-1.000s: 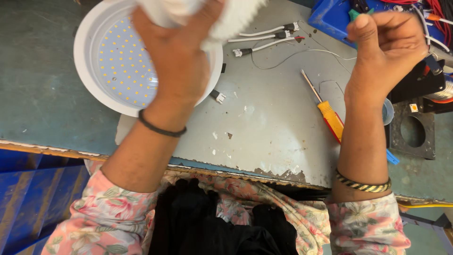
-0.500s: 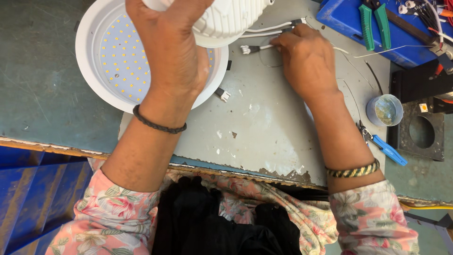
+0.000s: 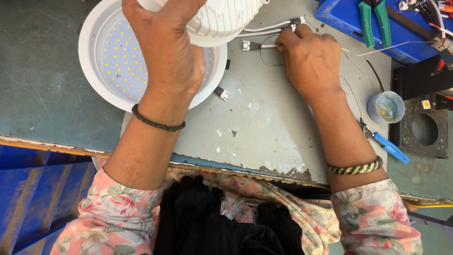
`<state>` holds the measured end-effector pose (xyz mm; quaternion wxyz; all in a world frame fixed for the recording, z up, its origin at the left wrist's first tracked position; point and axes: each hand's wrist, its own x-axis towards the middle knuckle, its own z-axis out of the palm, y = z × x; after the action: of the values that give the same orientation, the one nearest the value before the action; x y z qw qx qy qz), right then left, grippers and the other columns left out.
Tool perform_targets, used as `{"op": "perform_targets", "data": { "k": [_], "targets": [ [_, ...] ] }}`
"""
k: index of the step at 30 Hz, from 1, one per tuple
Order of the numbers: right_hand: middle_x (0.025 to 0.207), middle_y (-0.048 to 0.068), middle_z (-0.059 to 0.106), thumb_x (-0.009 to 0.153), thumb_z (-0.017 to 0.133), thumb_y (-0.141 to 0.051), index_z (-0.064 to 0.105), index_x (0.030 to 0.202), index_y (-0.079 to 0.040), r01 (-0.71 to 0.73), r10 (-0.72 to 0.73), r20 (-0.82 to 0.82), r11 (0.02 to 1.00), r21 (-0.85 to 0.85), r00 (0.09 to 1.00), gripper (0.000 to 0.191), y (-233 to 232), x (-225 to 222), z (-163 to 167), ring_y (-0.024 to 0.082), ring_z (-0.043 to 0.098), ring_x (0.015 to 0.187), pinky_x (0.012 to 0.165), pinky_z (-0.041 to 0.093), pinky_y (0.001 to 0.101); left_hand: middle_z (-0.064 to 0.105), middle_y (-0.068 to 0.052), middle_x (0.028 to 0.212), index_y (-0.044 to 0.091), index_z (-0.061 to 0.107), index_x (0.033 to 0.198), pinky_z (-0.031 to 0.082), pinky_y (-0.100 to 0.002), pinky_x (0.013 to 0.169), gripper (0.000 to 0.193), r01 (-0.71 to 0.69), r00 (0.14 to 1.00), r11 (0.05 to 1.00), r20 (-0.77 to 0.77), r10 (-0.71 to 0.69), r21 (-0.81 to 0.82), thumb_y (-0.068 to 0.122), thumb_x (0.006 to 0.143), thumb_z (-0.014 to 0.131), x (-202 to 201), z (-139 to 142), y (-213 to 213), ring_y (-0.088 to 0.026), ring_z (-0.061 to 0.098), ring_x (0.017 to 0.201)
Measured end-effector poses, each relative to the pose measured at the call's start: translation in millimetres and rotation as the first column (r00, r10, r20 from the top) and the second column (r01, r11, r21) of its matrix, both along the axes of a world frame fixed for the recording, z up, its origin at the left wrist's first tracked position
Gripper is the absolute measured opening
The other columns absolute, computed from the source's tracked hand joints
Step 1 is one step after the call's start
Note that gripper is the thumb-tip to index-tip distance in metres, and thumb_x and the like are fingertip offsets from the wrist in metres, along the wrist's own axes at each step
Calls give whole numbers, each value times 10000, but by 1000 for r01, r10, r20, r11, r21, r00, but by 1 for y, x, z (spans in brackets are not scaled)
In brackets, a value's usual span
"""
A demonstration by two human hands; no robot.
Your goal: The person solders wires onto round LED panel light modules at a workbench. They hold each panel steady with one hand while applying a soldering iron to the wire connections, dip the wire in flux from a small container, and set finished panels onto a growing stack.
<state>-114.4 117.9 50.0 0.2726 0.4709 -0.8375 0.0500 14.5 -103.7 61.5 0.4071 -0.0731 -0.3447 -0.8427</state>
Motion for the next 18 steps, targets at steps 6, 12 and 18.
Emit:
{"op": "perform_targets", "data": {
  "k": [6,12,18],
  "targets": [
    [984,75,759,1061,585,-124,629,1136,-57,262,308,705,775,-576,639,111,27,-2,14,173,754,824,723,568,308,695,-126,1061,-57,627,1131,558,-366,945,279,52,999,999,15,-52,-9,-98,912,794,3,6,3,-231,700,985],
    [1088,181,738,1182,573,21,559,1191,37,229,606,523,496,-838,600,23,35,6,35,214,758,892,844,659,342,746,-142,1145,-64,678,1227,591,-360,998,295,133,989,985,78,-125,-110,-52,961,804,5,12,22,-221,738,1061],
    [1201,103,714,1106,597,-38,535,1408,-3,213,561,580,585,-783,591,311,22,30,33,125,694,852,671,509,237,765,-138,1124,-69,709,1194,616,-325,940,233,126,984,950,158,-83,-286,-6,993,809,4,6,37,-185,746,1011]
  ]
}}
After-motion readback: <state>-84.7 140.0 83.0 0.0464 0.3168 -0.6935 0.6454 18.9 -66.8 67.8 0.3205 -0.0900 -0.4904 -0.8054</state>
